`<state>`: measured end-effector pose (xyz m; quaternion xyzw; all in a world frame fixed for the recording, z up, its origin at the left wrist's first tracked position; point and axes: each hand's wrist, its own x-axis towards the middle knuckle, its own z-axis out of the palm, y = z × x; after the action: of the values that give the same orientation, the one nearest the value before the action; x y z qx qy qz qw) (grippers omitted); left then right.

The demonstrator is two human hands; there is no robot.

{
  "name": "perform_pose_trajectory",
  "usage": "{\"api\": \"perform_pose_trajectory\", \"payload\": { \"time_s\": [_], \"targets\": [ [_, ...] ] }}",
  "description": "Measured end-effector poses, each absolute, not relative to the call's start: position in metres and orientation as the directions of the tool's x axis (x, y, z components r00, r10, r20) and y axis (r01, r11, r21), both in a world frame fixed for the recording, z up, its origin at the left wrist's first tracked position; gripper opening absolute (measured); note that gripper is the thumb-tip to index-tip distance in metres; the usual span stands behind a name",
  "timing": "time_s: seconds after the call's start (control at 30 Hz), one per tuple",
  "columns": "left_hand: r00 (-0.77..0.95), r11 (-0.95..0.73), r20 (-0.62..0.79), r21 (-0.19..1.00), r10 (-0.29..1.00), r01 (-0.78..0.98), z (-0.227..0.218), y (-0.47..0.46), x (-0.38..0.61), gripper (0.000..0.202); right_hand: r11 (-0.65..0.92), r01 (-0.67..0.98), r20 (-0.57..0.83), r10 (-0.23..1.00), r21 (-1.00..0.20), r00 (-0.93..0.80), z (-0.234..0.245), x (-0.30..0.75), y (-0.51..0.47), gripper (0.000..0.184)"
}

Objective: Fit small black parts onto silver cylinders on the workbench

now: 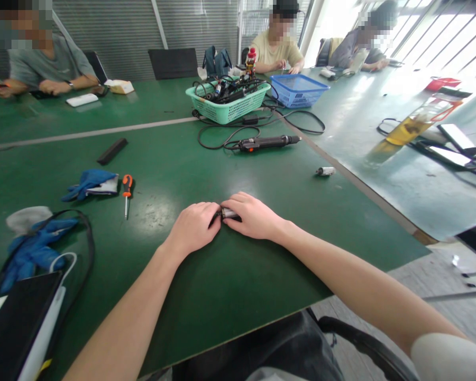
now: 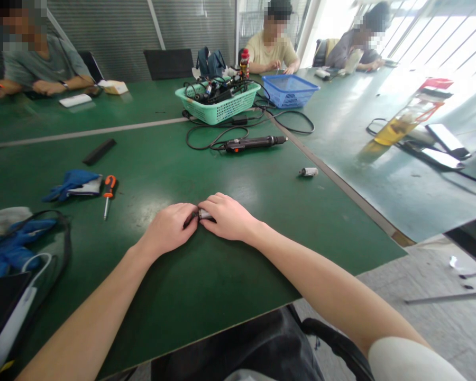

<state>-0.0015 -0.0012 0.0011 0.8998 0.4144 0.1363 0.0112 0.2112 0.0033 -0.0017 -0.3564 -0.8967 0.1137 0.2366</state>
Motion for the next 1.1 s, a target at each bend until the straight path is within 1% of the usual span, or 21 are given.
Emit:
{"api": "perform_pose_trajectory", "payload": {
  "time_s": [0.53, 0.9, 1.1],
  "targets": [
    [0.615, -0.649, 0.223, 0.141, 0.756, 0.748, -0.0005, -0.0010, -0.0030, 0.013, 0.706, 0.601, 0.332, 0.707, -0.374, -0.624, -0.0006, 0.2112, 0.0025, 0.027],
    [0.606, -0.642, 0.230, 0.138, 0.762, 0.754, 0.0007, -0.0017, -0.0018, 0.013, 0.701, 0.601, 0.331, 0.713, -0.384, -0.619, 0.0016, 0.2105, 0.0011, 0.025],
    [0.610, -0.648, 0.244, 0.129, 0.754, 0.750, 0.0005, -0.0017, -0.0022, 0.012, 0.704, 0.606, 0.335, 0.709, -0.370, -0.620, -0.0013, 0.2109, 0.0024, 0.026]
  ]
}}
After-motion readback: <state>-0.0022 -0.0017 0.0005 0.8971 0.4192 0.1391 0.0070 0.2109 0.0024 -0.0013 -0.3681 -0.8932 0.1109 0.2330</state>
